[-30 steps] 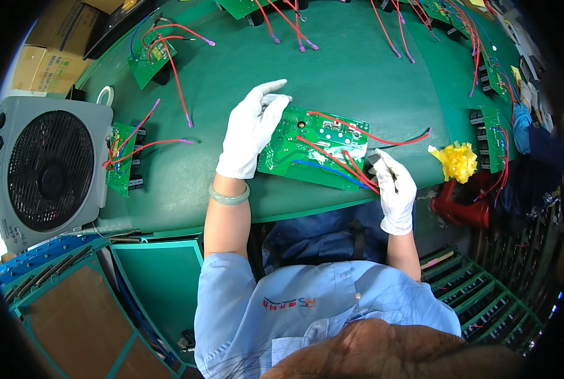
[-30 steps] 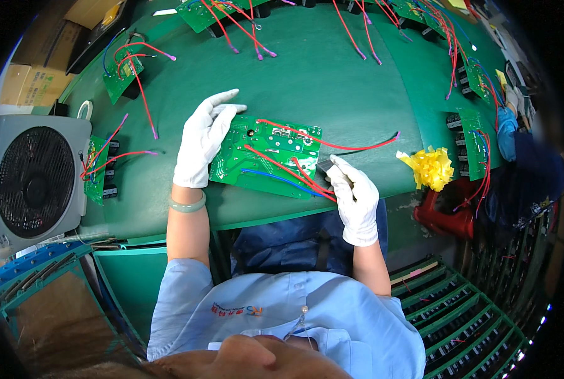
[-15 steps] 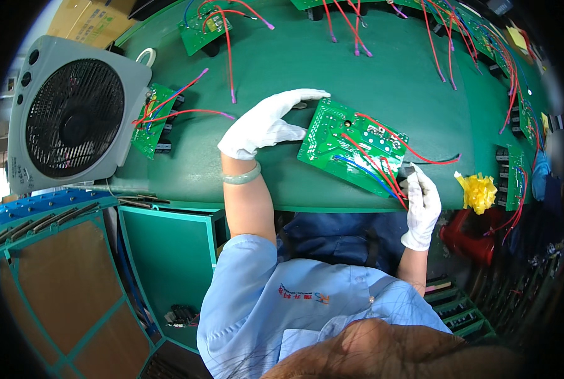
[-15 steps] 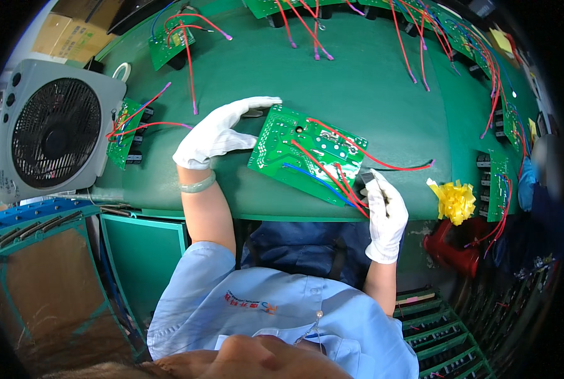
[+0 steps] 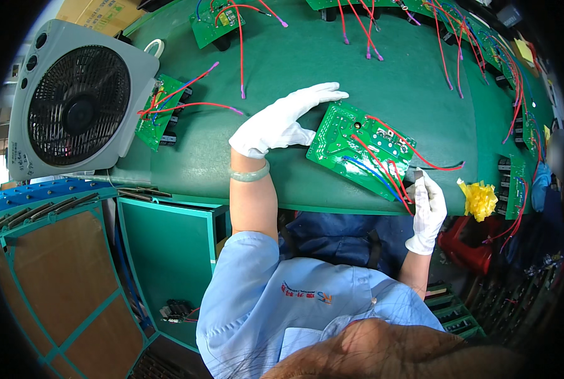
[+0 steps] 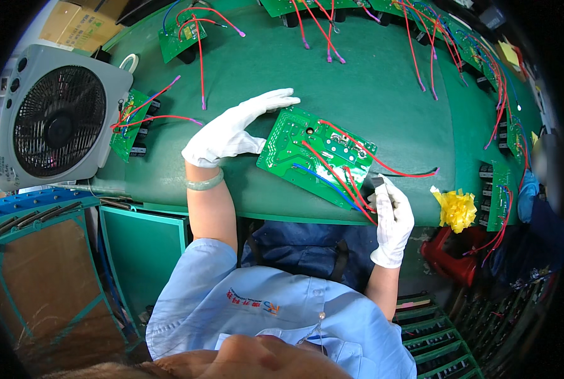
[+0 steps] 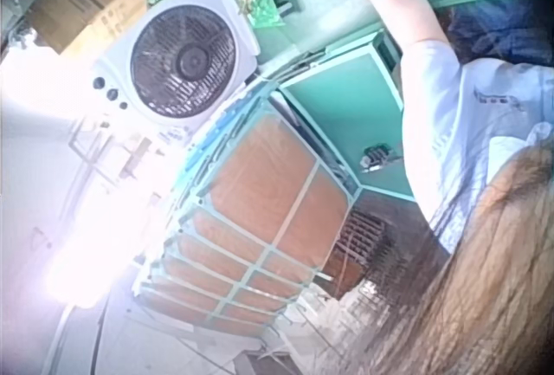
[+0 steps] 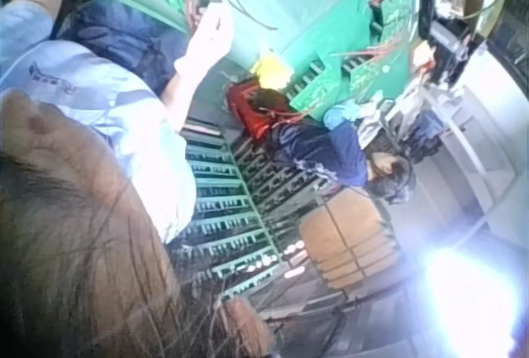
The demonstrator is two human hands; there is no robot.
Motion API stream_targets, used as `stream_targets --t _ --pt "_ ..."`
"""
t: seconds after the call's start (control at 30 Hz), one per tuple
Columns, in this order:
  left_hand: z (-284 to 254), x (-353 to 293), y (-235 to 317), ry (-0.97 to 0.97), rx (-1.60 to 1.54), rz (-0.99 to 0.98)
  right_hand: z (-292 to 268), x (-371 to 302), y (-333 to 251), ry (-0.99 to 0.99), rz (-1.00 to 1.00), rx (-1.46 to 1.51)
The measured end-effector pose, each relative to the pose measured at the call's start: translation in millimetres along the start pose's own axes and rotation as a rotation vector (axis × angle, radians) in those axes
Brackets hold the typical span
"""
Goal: The recorder is assembling components and connecting wires onto a printed circuit board at a factory workbench.
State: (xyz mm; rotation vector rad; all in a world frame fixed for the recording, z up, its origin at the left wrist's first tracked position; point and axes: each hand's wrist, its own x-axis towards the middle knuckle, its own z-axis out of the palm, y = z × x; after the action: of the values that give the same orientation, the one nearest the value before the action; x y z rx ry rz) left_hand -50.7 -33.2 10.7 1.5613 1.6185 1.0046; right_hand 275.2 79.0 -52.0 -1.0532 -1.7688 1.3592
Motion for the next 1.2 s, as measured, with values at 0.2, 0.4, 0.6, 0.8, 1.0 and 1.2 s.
stream_targets --t 0.2,0.4,0.6,0.8,1.0,1.2 --pt "6.8 8.4 5.5 -0.073 0.072 0.200 -15.2 4.9 5.4 0.042 0.075 0.107" --pt "38.3 22.5 -3.7 -0.133 0.051 0.358 -44.7 13.3 10.8 0.390 -0.137 0.245" --pt "45.6 31.5 0.3 0.021 0.074 0.395 -74.0 9.4 -16.6 0.753 -0.341 0.257" --pt "53.6 38.2 3.1 0.303 0.278 0.308 -44.3 11.3 -24.5 0.523 -0.311 0.307" --pt "67.8 38.4 -27.5 0.468 0.190 -0.059 -15.3 41.1 -30.8 0.199 -0.051 0.363" --pt "67.5 44.1 -64.2 0.380 -0.678 -0.214 8.2 110.5 -58.0 0.018 0.068 0.090"
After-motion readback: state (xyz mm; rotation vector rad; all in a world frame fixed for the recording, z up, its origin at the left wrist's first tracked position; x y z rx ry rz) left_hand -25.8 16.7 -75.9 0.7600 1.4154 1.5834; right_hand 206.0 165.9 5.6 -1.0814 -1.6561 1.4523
